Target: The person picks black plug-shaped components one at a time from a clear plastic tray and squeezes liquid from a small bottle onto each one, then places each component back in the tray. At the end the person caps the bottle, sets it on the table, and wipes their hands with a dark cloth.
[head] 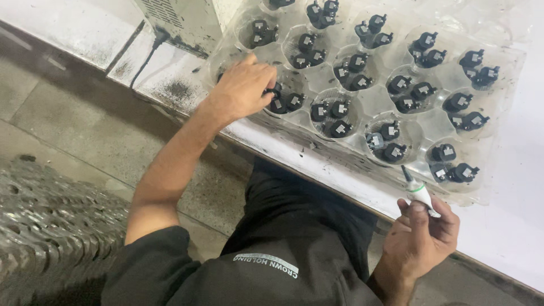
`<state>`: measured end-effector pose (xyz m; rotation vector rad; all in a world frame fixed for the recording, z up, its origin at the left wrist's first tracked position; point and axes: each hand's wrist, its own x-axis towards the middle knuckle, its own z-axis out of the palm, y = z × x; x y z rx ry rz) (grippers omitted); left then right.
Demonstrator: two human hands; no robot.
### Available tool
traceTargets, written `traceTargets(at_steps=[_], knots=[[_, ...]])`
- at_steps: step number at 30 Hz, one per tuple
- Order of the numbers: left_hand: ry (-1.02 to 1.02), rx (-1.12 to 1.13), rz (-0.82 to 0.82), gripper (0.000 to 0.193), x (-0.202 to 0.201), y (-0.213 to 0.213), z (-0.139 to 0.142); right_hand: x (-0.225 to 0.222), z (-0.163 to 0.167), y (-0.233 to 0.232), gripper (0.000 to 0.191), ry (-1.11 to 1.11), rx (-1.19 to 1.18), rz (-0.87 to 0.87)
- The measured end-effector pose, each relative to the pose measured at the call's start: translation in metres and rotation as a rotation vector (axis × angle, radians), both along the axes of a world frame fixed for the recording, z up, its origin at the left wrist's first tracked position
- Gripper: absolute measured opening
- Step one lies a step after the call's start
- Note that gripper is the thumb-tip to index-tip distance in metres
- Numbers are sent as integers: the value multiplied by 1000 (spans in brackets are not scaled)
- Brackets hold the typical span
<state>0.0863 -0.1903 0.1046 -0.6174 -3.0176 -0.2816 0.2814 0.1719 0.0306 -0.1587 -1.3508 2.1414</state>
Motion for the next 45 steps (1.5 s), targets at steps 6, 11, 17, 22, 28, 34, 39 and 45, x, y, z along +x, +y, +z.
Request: traceTargets(at_steps=[6,11,17,22,28,34,39,45], knots=[[360,250,-48,35,22,2,-5,4,1,-7,19,5,61,4],[229,932,-220,40,99,44,-18,11,-4,-32,20,98,414,-141],[-185,1227,-444,45,180,154,-45,15,-9,-45,21,232,458,-170],[-313,1324,-621,39,193,162,-57,22,3,-34,22,126,532,-223],[-605,1487,-362,35,190,167,-72,16,6,-39,26,230,515,-272],[-862,2073,-15,44,161,142,-66,26,10,-35,32,284,719,-224],[-804,2092,-59,48,158,134,-56,26,17,-41,35,313,833,-185],[-804,2104,-50,48,160,137,-55,27,29,-45,30,269,949,-139]])
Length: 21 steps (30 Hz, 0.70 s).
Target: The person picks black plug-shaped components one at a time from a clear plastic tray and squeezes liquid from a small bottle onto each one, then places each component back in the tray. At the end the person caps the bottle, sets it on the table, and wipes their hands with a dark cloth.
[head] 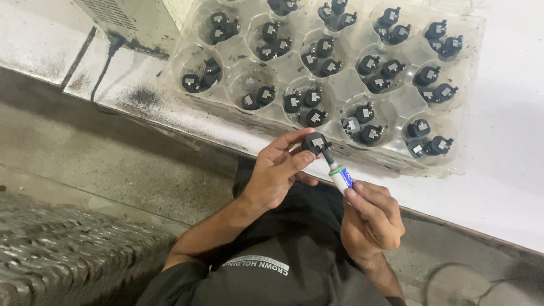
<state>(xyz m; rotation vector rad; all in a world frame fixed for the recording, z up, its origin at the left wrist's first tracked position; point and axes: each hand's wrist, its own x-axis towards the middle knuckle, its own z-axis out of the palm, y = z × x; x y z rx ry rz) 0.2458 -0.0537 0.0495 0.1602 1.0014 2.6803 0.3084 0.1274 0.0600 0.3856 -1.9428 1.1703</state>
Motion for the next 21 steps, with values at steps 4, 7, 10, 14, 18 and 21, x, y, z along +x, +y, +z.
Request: traceTargets(at_steps=[4,7,10,14,18,21], knots=[[23,-30,30,48,0,2,-4,-1,4,0,28,-20,17,11],[54,-63,44,47,1,2,-5,-1,5,1,28,-21,10,25],[59,-47,54,47,2,3,-5,0,5,1,28,-33,9,31],[72,-74,63,47,2,3,-5,1,7,0,29,-32,0,22],[66,-72,56,46,3,3,-5,2,8,0,28,-35,20,21],[59,-60,41,46,4,3,-5,2,9,0,28,-30,14,27]])
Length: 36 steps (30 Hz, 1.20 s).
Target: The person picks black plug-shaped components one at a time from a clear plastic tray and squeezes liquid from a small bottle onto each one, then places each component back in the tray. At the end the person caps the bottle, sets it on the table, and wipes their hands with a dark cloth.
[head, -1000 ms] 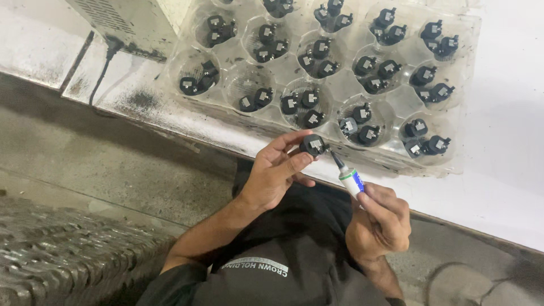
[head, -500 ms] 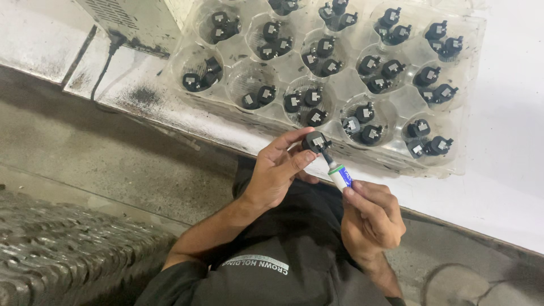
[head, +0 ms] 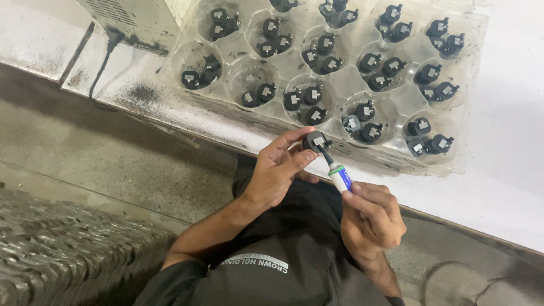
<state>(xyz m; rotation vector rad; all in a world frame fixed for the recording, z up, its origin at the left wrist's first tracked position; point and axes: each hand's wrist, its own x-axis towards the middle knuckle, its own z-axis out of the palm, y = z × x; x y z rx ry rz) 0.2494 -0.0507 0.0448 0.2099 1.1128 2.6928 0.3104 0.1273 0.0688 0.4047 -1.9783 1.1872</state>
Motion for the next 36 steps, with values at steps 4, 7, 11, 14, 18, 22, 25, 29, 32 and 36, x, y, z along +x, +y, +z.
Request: traceTargets(at_steps=[4,7,11,14,18,22,25,29,32,36], knots=[[-20,10,-13,47,0,0,1,1,-1,1,29,2,-2,3],[-46,14,-17,47,-1,0,2,3,-3,2,29,0,1,3],[-83,22,-29,47,2,1,-1,5,-8,3,29,-5,22,-8],[-129,12,-36,40,5,4,-5,5,-12,5,29,17,56,2],[-211,74,-60,26,5,8,-9,5,-13,6,29,88,37,-70],[-239,98,-66,22,3,7,-10,4,-11,5,30,59,31,-58],[-230,87,-71,23,4,7,-9,1,-10,4,31,52,31,-53],[-215,70,-75,24,5,7,-7,-2,-11,4,31,19,31,-57],[-218,74,-66,24,5,7,-7,-3,-11,4,30,29,39,-56],[-226,92,-63,25,4,7,-7,-2,-10,3,29,16,48,-53]])
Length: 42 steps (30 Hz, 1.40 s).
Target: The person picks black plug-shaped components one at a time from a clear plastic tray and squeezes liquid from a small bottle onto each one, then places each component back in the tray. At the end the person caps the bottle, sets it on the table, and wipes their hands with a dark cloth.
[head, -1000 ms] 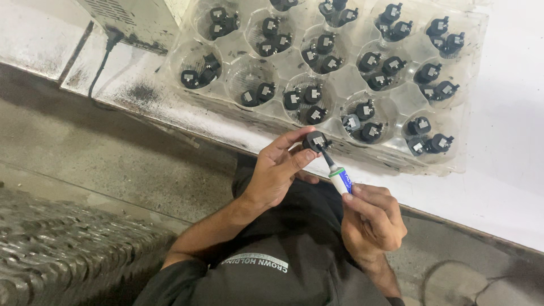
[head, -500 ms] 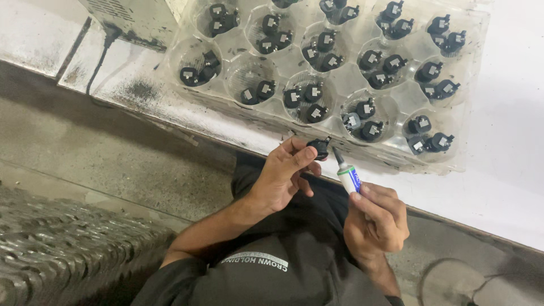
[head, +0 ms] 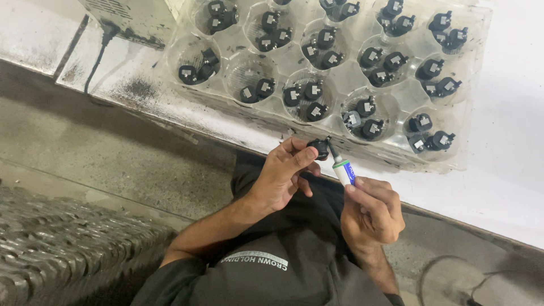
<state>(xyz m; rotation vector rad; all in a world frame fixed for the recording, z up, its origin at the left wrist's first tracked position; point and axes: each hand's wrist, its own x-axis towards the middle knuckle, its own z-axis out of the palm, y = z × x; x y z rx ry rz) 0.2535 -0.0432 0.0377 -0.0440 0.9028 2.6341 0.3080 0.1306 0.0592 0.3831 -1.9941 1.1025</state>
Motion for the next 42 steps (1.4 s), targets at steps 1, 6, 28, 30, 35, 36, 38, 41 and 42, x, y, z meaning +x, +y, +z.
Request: traceTargets(at_steps=[1,6,28,30,35,36,38,41,42], knots=[[-1,7,3,25,0,0,0,0,0,0,29,-4,3,4],[-18,1,7,25,-1,-1,0,-1,1,-2,28,-3,-12,14],[43,-43,-54,26,-13,-30,24,1,3,4,28,-139,70,31],[417,-405,113,36,-25,-53,35,-4,1,6,28,-159,80,3],[733,-1713,532,30,-70,-95,53,-9,-5,11,28,-152,1,-34],[800,-1809,646,27,-79,-98,54,-9,-6,12,28,-163,-18,-24],[872,-1930,764,20,-99,-105,54,-8,-9,12,27,-183,-57,-9],[862,-1999,738,12,-118,-111,49,-3,-12,12,27,-141,-55,-66],[849,-2013,718,12,-121,-112,47,-3,-12,11,25,-135,-86,-86]])
